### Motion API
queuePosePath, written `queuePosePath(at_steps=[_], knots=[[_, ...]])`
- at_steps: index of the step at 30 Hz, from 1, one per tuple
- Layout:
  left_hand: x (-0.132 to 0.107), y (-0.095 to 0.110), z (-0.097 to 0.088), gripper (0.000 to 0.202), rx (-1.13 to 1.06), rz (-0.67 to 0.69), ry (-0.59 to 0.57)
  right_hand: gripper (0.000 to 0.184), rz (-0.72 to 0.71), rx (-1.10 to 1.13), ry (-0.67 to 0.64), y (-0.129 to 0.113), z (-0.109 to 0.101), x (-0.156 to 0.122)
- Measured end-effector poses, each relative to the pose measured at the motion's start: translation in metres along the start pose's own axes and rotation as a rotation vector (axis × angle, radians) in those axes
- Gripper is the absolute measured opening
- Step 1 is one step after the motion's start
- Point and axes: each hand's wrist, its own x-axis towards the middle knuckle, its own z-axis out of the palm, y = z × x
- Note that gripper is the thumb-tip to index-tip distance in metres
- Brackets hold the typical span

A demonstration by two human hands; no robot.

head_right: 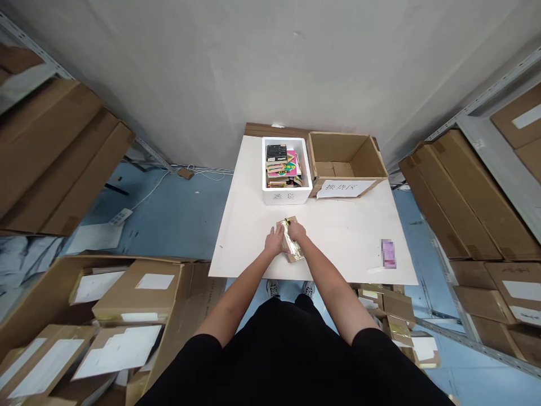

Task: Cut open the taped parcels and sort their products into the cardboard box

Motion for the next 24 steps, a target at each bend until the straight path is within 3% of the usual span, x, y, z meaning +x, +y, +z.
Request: queuePosePath(at_steps=[5,14,18,24], knots=[[-0.002,-0.004,0.002,0.132,-0.057,-0.047,0.01,0.041,0.032,-0.033,0.028,-0.003,0.013,-0.001],[-0.004,-0.005,-0.002,0.127,-0.074,-0.075,0.023,0.039,0.124,0.048,-0.087,0.012,0.02,-0.025],[-0.005,-0.007,-0.004,0.132,-0.062,-0.073,0.031,0.034,0.162,0.046,-0.188,0.027,0.023,-0.043],[-0.004,0.0,-0.006,0.135,-0.022,-0.087,0.027,0.037,0.194,0.313,-0.134,0.066,0.04,-0.081]])
